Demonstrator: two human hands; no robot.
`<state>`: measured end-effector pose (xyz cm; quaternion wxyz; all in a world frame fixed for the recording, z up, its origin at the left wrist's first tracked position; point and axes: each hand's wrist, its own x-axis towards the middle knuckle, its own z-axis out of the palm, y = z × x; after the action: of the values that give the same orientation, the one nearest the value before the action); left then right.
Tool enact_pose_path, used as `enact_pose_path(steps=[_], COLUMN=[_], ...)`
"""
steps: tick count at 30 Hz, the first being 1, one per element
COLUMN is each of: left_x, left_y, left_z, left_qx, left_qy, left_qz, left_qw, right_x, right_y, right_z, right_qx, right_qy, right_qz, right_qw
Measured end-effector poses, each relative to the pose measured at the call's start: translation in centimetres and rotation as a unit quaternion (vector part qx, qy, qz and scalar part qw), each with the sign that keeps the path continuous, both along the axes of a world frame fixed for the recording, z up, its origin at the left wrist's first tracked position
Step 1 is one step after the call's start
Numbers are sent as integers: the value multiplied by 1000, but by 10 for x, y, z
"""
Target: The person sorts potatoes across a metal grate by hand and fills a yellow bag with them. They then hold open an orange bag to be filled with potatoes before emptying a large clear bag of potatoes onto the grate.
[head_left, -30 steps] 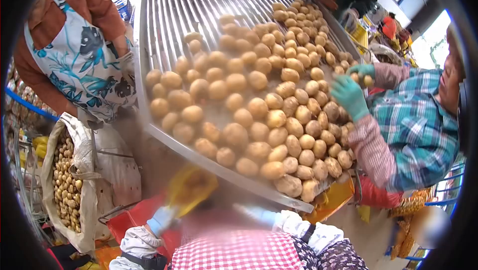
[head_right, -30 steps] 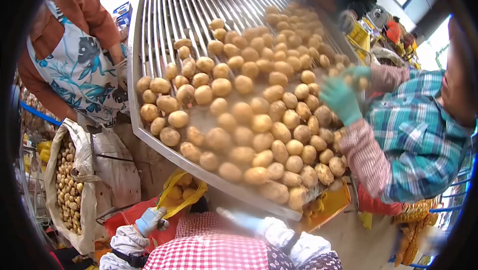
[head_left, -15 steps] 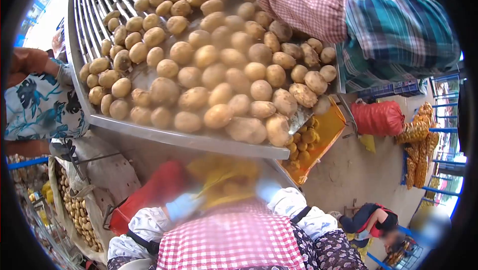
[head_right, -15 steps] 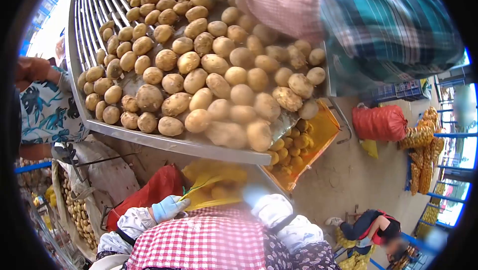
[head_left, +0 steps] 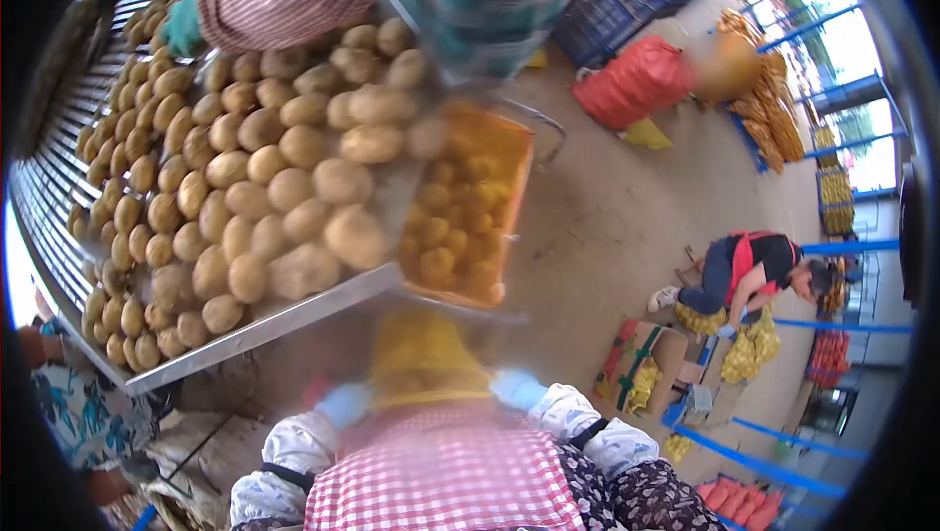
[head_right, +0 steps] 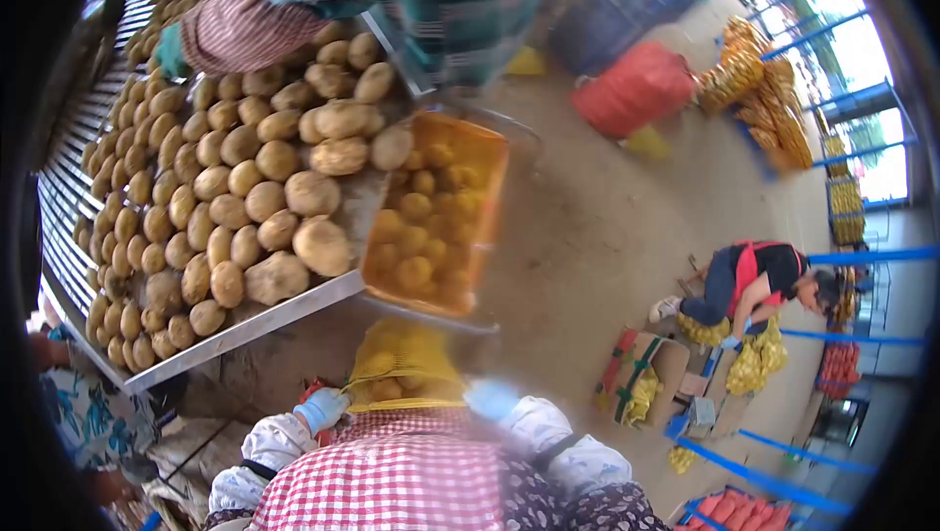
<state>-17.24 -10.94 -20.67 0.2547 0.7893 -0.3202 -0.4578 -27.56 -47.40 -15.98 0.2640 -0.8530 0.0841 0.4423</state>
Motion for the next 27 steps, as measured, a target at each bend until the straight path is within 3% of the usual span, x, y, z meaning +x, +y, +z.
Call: enact_pose_path(steps=[2,3,4,7,8,11,12,15,17,21,24,25,27], left_x=[-1,0,0,-15,-25,-46,-52,-64,-69,-84,-106,-121,-147], left_y=[-35,-53,-72,-115,-125,-176,-199,-285,-341,-490,-594,-639,-702], left_z=[19,22,25,-2,-23,-57,-63,-57,-62,-59,-51,-36,-41], left_qx=[110,112,113,91,73,30,21,35,14,118,152,209,213], left_qy=[163,143,123,90,90,95,99,116,102,104,133,148,130], left_qz=[44,16,-12,-43,-42,-45,-44,-63,-106,-227,-257,-237,-290], left_qw=[980,983,986,991,992,994,994,991,989,961,945,937,924], right_x=[-23,-34,-38,-78,-105,-148,-165,-205,-239,-304,-332,-344,-375], right_y=[-25,-37,-45,-88,-104,-155,-175,-212,-234,-261,-266,-263,-252], right_z=[-13,-17,-4,-24,-68,-93,-103,-57,-66,-72,-86,-100,-142], right_qx=[22,32,17,30,35,54,53,65,60,92,18,-19,-91], right_qy=[-43,-65,-51,-57,-48,-25,-22,-78,-63,61,34,0,-63], right_qz=[74,113,5,-112,-86,-209,-178,-320,-320,-421,-362,-393,-446], right_qw=[996,991,999,992,995,976,982,942,943,900,931,919,888])
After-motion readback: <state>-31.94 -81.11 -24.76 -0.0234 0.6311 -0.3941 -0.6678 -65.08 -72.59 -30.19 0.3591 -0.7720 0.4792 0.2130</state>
